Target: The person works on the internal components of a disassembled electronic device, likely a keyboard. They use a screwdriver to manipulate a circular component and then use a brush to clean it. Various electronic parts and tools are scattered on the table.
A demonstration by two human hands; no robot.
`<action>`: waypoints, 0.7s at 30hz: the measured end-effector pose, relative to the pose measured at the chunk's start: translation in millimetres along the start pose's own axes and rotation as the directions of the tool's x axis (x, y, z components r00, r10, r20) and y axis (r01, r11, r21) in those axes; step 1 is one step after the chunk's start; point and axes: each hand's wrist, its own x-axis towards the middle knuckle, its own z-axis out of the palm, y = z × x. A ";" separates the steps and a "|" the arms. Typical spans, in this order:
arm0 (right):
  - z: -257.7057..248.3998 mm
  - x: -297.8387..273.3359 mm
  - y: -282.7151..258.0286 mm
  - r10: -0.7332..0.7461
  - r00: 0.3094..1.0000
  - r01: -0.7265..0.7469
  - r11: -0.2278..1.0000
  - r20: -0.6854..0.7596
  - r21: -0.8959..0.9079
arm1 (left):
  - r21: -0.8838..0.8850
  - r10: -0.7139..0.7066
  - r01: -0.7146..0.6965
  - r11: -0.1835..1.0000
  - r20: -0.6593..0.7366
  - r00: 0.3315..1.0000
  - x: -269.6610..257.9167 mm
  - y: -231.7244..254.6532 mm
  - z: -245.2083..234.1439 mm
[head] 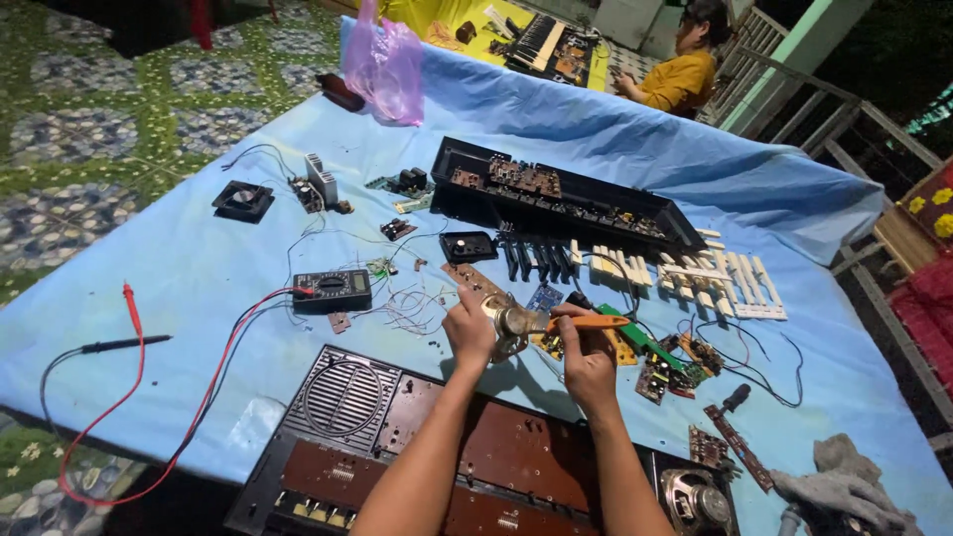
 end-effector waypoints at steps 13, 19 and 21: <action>17.7 -10.2 0.8 0.054 0.995 -0.028 0.959 -0.086 0.281 | 0.063 0.061 -0.062 0.996 0.016 0.998 11.5 -12.7 -0.3; 3.2 -7.1 17.7 0.158 0.985 -0.161 0.987 0.074 0.026 | 0.368 0.581 -0.582 0.725 0.127 0.804 -0.1 -24.3 4.0; 1.5 -5.8 8.8 -0.005 1.000 0.005 0.992 -0.002 -0.127 | 0.104 0.206 -0.207 0.973 0.014 0.978 -14.1 -1.1 0.4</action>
